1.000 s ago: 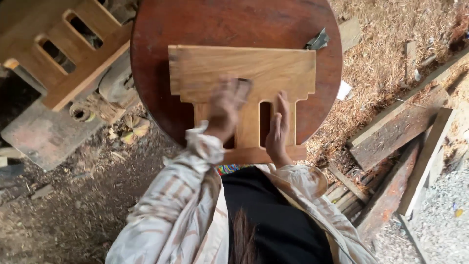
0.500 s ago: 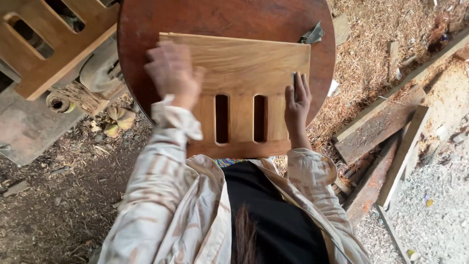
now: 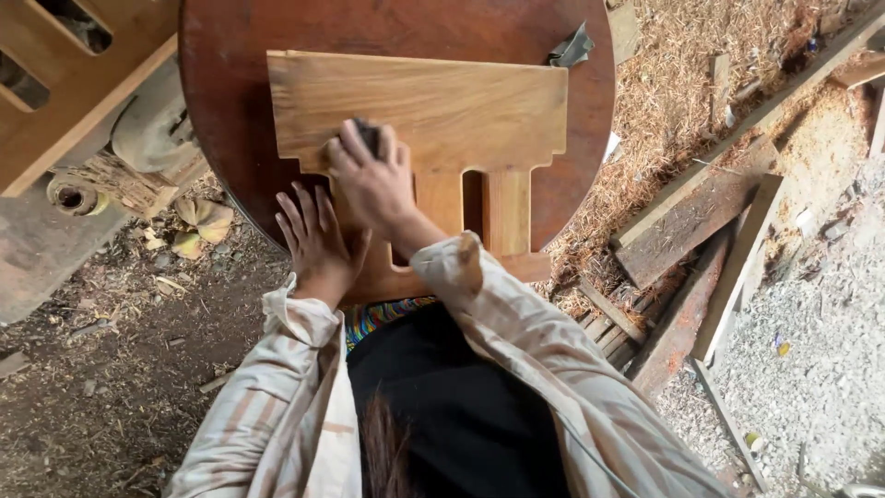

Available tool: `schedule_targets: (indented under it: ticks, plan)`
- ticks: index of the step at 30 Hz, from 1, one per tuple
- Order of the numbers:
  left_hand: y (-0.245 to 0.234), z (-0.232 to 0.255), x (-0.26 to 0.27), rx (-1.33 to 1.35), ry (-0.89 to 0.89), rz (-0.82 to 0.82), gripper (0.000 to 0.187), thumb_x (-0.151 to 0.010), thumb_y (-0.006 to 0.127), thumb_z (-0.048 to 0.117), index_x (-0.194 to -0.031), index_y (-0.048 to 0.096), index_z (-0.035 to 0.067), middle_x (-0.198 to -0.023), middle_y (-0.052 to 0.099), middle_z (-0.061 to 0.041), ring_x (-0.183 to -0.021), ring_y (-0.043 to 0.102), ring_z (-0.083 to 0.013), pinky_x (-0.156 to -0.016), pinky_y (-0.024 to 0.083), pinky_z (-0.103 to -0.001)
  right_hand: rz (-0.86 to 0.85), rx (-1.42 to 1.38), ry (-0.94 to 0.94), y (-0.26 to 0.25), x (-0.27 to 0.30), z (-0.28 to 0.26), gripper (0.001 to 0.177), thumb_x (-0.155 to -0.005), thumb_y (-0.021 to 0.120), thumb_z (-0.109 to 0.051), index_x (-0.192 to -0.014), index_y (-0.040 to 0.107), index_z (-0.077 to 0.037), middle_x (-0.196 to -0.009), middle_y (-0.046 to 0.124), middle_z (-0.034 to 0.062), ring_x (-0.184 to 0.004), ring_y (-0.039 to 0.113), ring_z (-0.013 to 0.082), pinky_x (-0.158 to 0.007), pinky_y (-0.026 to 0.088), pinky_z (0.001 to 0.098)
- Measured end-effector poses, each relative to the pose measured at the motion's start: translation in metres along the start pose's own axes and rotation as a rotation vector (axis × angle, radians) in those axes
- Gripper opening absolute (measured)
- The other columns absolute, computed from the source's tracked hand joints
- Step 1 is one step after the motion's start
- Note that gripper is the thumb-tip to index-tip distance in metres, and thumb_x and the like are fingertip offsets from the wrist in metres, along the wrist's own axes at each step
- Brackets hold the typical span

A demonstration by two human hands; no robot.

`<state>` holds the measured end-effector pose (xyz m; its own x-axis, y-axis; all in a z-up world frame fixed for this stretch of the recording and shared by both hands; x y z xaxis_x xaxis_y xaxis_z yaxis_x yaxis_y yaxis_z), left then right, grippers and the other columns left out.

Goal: The person sands a wooden chair backrest using a sanding block. They hold the piece vertically at first, then place it on a round table to sand the flat surfaces and edges.

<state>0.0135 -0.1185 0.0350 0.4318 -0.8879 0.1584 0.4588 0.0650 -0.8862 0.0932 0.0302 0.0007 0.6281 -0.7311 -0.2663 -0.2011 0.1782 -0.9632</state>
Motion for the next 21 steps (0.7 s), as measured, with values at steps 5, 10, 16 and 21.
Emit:
schedule_targets:
  ticks: [5,10,16,21]
  plan:
    - [0.003,0.0,-0.001,0.039,0.129,0.03,0.113,-0.086,0.067,0.058,-0.16,0.017,-0.01,-0.162,0.022,-0.04,-0.149,0.016,-0.0626,-0.122,0.014,-0.069,0.022,-0.036,0.097,-0.01,0.019,0.112,0.042,-0.099,0.056,-0.053,-0.139,0.061,-0.044,-0.151,0.052,-0.0176,-0.128,0.046,0.0359,-0.088,0.048,0.0472]
    - [0.016,-0.006,-0.002,0.069,0.185,-0.001,0.107,-0.093,0.064,0.052,-0.163,0.008,-0.007,-0.164,0.018,-0.039,-0.15,0.015,-0.0609,-0.12,0.013,-0.072,0.038,0.133,0.488,-0.035,0.024,0.153,0.036,-0.103,0.048,-0.047,-0.133,0.068,-0.042,-0.139,0.061,-0.0214,-0.115,0.053,0.0337,-0.084,0.048,0.0443]
    - [0.01,-0.003,-0.001,0.095,0.16,-0.05,0.12,-0.087,0.069,0.061,-0.162,0.006,-0.006,-0.164,0.016,-0.038,-0.15,0.015,-0.0606,-0.12,0.012,-0.072,0.209,-0.315,0.157,-0.026,0.002,0.017,0.028,-0.095,0.055,-0.05,-0.115,0.074,-0.046,-0.131,0.068,-0.0074,-0.122,0.058,0.0327,-0.092,0.045,0.0417]
    - [0.018,-0.009,-0.001,0.003,0.186,0.004,0.109,-0.093,0.061,0.058,-0.162,0.009,-0.009,-0.164,0.022,-0.036,-0.151,0.019,-0.0581,-0.121,0.016,-0.069,0.191,-0.163,0.234,0.01,0.037,0.152,0.029,-0.094,0.056,-0.056,-0.121,0.068,-0.052,-0.138,0.062,-0.0101,-0.128,0.053,0.033,-0.092,0.041,0.0447]
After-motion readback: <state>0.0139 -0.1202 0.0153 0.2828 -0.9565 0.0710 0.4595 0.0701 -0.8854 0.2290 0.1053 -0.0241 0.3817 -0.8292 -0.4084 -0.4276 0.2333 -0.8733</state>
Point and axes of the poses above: each hand's wrist, its own x-axis away from the middle knuckle, its own y-axis out of the palm, z = x × y, the point moved 1 cm from there along -x, towards the middle knuckle
